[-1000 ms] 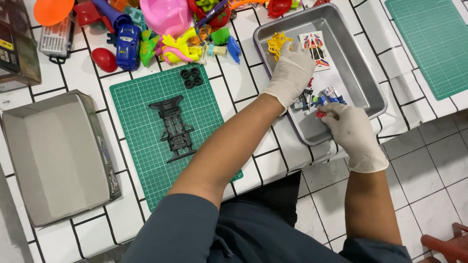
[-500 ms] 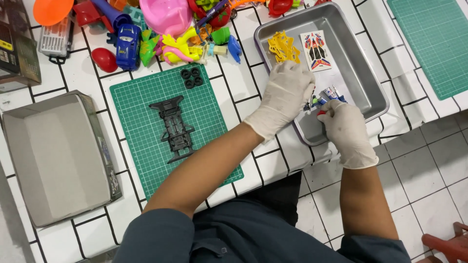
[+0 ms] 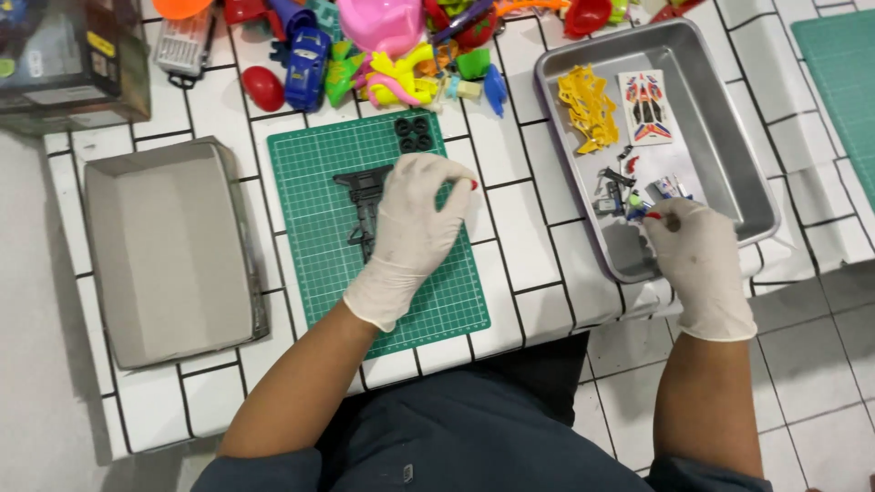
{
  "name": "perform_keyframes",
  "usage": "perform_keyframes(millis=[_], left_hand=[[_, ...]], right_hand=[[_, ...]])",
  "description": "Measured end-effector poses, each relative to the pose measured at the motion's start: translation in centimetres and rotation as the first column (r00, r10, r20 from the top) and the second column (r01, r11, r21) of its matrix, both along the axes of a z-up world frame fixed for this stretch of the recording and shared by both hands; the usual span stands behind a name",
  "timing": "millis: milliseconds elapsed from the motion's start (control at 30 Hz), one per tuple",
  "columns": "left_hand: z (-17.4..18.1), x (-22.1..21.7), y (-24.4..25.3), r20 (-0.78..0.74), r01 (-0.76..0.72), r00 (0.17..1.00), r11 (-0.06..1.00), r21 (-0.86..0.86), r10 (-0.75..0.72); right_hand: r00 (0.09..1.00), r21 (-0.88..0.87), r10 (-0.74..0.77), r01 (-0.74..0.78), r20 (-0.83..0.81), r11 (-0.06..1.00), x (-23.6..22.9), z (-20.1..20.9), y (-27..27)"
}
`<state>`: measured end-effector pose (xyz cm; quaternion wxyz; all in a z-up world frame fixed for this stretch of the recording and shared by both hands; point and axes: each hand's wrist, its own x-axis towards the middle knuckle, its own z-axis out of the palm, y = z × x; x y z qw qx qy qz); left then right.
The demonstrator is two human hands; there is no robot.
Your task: The person assembles a model by placing a black chassis on a green cutting mat, then adding small black wheels, red and white components, and a yellow body shell. They handle each piece individually, positioning them on the mat and occasionally picking up items from a nearby metal tray.
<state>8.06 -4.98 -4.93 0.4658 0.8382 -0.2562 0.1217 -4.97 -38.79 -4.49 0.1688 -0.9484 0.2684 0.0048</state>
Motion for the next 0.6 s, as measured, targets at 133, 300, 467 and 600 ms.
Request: perform_keyframes(millis=[133,300,467,600], left_hand=[[0.1,0.1,7.0,-0.043,-0.187,0.981,0.982,0.008,0.187],[-3.1,-1.3,13.3,0.069,-0.391,0.921,0.902,0.184,0.385],[-3.5,-3.5,14.8,-0.051,-0.328,0.937,0.922,0.206,0.345],[-5.5,-3.9,14.8,0.122,-0.389,0.920,0.823,0.414,0.373]], right_hand=[[0.994,-0.010,-0.017,0.018,0.110,1.000,1.9,3.8,4.0],[0.887,0.282,0.240,-0.365,0.394,0.887,4.9,7.9,12.9],[0.718,0.324,0.581,-0.694,0.385,0.643,8.9,8.9,22.8],[0.550,0.273,0.813,-0.825,0.192,0.494,12.5,7.9,28.5]])
